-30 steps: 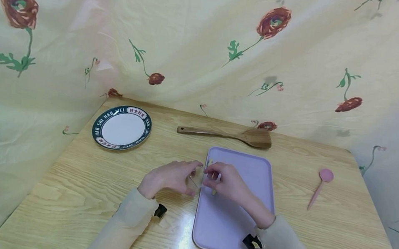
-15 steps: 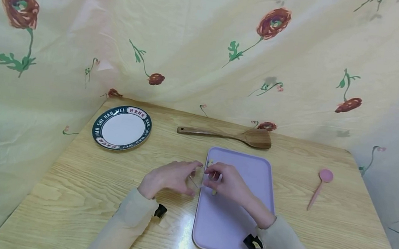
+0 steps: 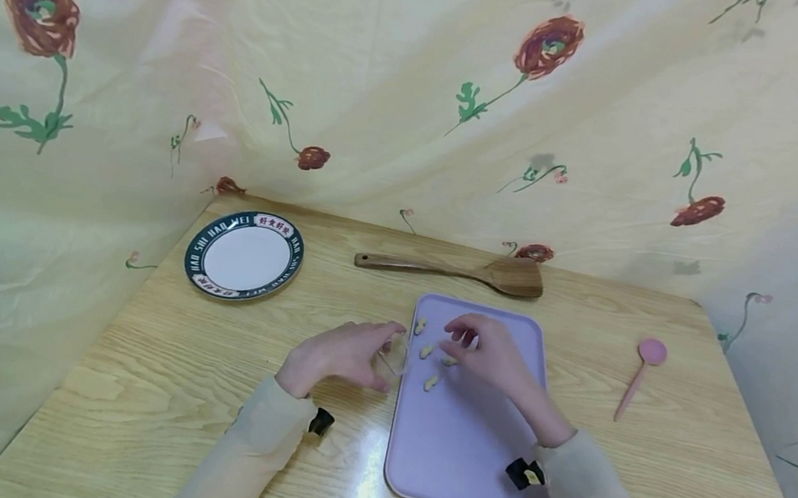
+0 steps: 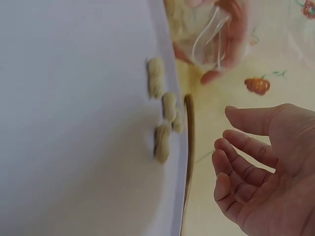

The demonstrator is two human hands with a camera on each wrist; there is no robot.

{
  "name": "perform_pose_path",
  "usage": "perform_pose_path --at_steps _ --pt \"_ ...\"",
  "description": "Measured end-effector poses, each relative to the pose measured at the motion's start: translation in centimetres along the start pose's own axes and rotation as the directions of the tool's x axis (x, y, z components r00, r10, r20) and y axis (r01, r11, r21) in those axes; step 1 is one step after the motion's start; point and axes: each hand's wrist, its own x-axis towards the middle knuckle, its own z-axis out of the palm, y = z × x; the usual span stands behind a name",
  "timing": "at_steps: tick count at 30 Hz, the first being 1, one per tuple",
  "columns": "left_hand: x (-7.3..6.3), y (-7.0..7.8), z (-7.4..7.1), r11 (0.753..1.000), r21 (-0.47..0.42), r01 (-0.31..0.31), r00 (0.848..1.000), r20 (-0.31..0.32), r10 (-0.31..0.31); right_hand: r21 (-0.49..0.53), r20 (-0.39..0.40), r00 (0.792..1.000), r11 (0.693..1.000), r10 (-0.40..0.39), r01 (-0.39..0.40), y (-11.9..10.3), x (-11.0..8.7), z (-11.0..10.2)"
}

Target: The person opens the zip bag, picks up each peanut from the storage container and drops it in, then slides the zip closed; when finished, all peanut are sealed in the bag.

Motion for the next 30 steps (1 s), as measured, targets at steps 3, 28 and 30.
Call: perform_pose_path --at_steps 3,28,30 --pt "0.0 0.0 0.0 1.000 -0.002 0.000 1.000 0.000 0.000 -0.028 -0.013 1.000 0.999 0.020 -0.020 0.8 -0.2 -0.2" --pt "0.2 -0.1 0.1 1.000 -0.013 -0.007 1.000 -0.001 0.007 -0.098 0.076 0.995 0.994 0.064 -0.056 2.9 -1.7 1.3" --pt "0.2 0.0 0.1 1.000 -0.012 -0.005 1.000 0.000 0.005 -0.097 0.077 0.995 0.994 0.061 -0.053 2.8 -1.7 1.3"
